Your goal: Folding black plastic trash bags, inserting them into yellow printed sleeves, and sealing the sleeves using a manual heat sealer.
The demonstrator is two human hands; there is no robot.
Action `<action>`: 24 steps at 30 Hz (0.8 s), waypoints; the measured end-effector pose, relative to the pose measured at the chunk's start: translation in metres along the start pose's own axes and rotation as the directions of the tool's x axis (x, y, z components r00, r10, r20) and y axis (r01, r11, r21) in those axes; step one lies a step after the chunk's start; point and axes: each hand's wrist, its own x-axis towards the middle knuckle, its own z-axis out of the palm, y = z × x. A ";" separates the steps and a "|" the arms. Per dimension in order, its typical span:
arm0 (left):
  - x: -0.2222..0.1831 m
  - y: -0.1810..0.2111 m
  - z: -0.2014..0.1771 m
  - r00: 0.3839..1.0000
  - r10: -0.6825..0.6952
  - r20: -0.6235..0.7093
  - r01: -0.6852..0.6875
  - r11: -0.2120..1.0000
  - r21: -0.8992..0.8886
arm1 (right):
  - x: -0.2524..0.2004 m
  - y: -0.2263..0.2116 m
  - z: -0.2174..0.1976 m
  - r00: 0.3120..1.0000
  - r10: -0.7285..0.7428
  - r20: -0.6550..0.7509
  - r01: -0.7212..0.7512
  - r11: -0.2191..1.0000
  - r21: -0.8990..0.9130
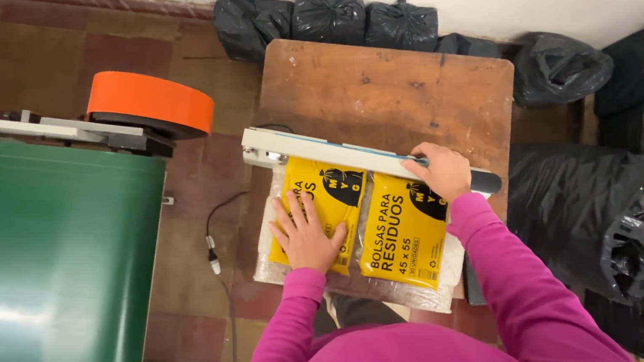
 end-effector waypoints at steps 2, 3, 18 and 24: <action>-0.007 -0.002 0.002 1.000 -0.005 -0.009 0.005 1.000 -0.003 | -0.001 -0.001 -0.002 1.000 -0.006 0.007 0.006 1.000 0.017; -0.008 -0.002 0.003 1.000 -0.011 -0.022 0.010 1.000 -0.010 | 0.000 -0.001 -0.003 1.000 -0.015 0.011 0.014 0.999 0.031; -0.027 0.100 0.026 0.968 0.249 -0.029 -0.251 0.956 -0.151 | 0.002 0.013 0.009 1.000 -0.026 -0.016 0.027 0.996 0.080; -0.023 0.157 0.082 0.910 0.413 0.028 -0.407 0.906 -0.114 | -0.001 0.013 0.006 0.996 -0.081 -0.044 0.084 0.994 0.074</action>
